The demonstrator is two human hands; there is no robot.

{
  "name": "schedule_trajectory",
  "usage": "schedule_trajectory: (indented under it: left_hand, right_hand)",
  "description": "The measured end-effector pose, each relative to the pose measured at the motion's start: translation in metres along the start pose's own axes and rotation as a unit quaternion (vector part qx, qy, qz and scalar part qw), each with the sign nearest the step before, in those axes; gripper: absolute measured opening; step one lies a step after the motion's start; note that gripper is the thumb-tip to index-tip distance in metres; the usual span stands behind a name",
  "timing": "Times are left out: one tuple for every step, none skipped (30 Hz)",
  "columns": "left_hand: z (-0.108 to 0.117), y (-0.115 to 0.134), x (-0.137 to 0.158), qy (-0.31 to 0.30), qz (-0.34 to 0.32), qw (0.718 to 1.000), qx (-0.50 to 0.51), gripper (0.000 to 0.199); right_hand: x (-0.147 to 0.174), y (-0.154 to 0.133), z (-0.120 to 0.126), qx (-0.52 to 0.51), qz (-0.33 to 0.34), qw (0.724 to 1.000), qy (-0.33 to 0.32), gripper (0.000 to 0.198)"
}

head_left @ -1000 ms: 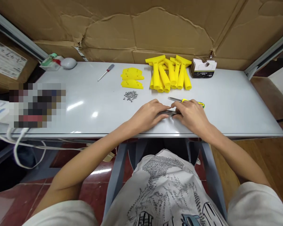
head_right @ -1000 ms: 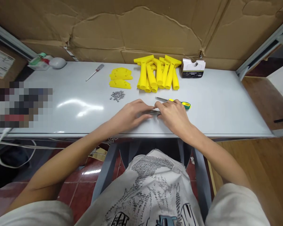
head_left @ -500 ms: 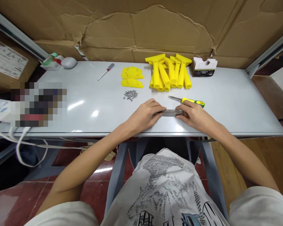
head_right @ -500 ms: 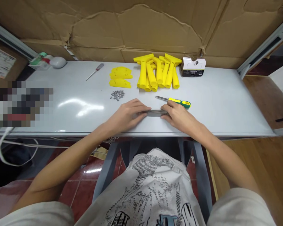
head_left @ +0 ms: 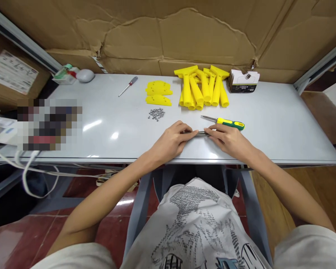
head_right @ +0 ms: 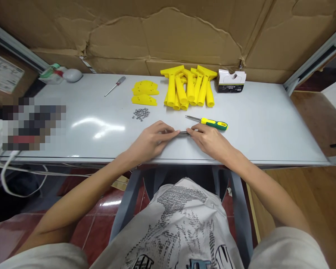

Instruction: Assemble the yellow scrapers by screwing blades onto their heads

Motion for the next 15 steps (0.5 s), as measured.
schedule_trajectory:
  left_hand:
    - [-0.001, 0.000, 0.000, 0.003, -0.004, 1.000, 0.001, 0.043]
    - [-0.001, 0.001, -0.001, 0.009, -0.010, 1.000, 0.006, 0.043]
    - [-0.001, 0.003, -0.002, 0.016, -0.013, 1.000, 0.016, 0.042]
    - [0.001, 0.005, -0.005, 0.024, -0.015, 0.999, 0.032, 0.041]
    - [0.004, 0.006, -0.008, 0.028, -0.014, 0.998, 0.051, 0.040]
    - [0.009, 0.006, -0.013, 0.029, -0.010, 0.997, 0.069, 0.040]
    - [0.016, 0.003, -0.018, 0.028, -0.005, 0.996, 0.082, 0.039]
    - [0.024, -0.003, -0.024, 0.026, 0.002, 0.996, 0.089, 0.038]
    - [0.033, -0.015, -0.030, 0.029, 0.011, 0.996, 0.085, 0.036]
    - [0.044, -0.032, -0.035, 0.037, 0.020, 0.996, 0.076, 0.032]
    - [0.054, -0.053, -0.040, 0.051, 0.035, 0.996, 0.062, 0.030]
    - [0.064, -0.080, -0.044, 0.060, 0.049, 0.996, 0.042, 0.029]
    - [0.072, -0.108, -0.047, 0.060, 0.060, 0.996, 0.015, 0.027]
    - [0.079, -0.138, -0.050, 0.054, 0.076, 0.996, -0.009, 0.027]
    - [0.084, -0.166, -0.052, 0.047, 0.094, 0.994, -0.025, 0.033]
  right_hand:
    - [-0.001, 0.000, -0.001, 0.001, 0.006, 1.000, -0.006, 0.047]
    - [-0.002, 0.001, -0.002, 0.000, 0.011, 1.000, -0.012, 0.048]
    - [-0.004, 0.000, -0.001, 0.000, 0.014, 1.000, -0.014, 0.049]
    - [-0.006, 0.000, 0.001, -0.003, 0.012, 1.000, -0.011, 0.049]
    - [-0.007, 0.000, 0.006, -0.012, 0.005, 1.000, -0.001, 0.048]
    - [-0.008, 0.001, 0.013, -0.027, -0.007, 1.000, 0.014, 0.046]
    - [-0.007, 0.004, 0.022, -0.048, -0.026, 0.998, 0.032, 0.043]
    - [-0.006, 0.008, 0.033, -0.071, -0.053, 0.994, 0.055, 0.038]
    - [-0.003, 0.015, 0.046, -0.096, -0.087, 0.988, 0.081, 0.033]
    - [0.001, 0.024, 0.059, -0.113, -0.130, 0.978, 0.113, 0.029]
    - [0.006, 0.037, 0.072, -0.122, -0.182, 0.964, 0.153, 0.026]
    - [0.013, 0.050, 0.084, -0.126, -0.230, 0.946, 0.189, 0.026]
    - [0.020, 0.065, 0.094, -0.116, -0.282, 0.926, 0.222, 0.028]
    - [0.027, 0.081, 0.101, -0.105, -0.336, 0.912, 0.209, 0.033]
    - [0.033, 0.095, 0.105, -0.089, -0.382, 0.903, 0.175, 0.037]
Point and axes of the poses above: each hand's wrist, its own x-axis away from the middle knuckle, its own z-axis out of the back of the hand, y = z × x, the point moved 1 cm from there along -x, towards the middle knuckle, and after that the axes turned 6 degrees about z, right-handed, at the moved point
